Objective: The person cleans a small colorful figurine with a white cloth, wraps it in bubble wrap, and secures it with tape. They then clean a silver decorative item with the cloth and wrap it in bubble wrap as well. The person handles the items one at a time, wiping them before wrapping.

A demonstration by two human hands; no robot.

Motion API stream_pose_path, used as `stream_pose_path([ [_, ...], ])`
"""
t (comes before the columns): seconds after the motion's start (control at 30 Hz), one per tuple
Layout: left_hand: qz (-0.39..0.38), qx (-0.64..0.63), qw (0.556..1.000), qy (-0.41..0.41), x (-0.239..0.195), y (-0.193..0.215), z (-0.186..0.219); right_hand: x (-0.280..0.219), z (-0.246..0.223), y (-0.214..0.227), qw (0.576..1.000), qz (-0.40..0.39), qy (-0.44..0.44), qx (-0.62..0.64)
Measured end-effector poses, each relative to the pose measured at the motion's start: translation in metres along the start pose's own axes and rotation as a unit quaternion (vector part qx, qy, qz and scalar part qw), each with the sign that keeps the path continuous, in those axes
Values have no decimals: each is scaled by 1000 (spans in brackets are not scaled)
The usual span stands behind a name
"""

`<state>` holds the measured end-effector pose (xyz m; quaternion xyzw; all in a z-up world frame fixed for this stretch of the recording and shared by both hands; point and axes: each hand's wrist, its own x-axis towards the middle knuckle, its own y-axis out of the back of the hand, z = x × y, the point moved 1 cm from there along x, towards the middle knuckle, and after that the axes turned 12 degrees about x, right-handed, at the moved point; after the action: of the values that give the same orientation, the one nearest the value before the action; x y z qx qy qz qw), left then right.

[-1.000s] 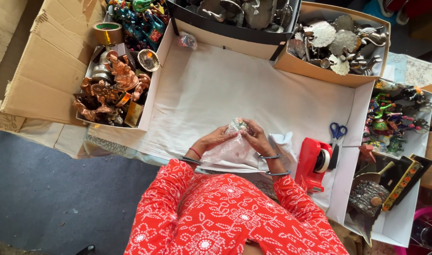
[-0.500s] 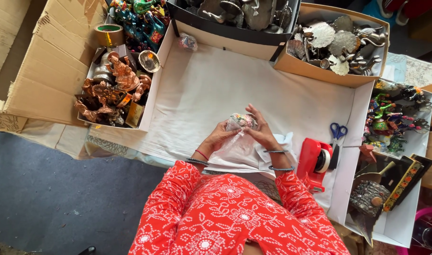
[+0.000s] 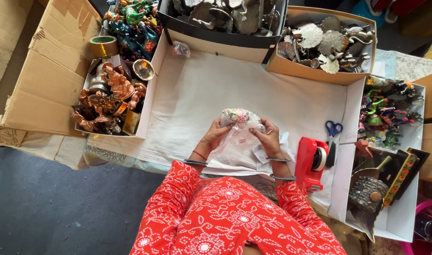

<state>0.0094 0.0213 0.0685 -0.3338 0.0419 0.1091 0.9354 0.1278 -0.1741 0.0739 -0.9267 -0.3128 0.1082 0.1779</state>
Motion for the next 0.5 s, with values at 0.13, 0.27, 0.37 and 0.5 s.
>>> stream_pose_path([
  [0.13,6,40,999,-18,4,0,-17,-22,-25,-27,979,64,71,-180],
  [0.27,46,30,997,-46,8,-14,-25,-36,-30,-56,898,70,224,-373],
  [0.37,74,28,995,-60,7,-18,-27,-43,-34,-70,884,55,259,-385],
  [0.5,69,-8,996,-53,3,-25,-23,-49,-25,-72,885,2,281,-371],
])
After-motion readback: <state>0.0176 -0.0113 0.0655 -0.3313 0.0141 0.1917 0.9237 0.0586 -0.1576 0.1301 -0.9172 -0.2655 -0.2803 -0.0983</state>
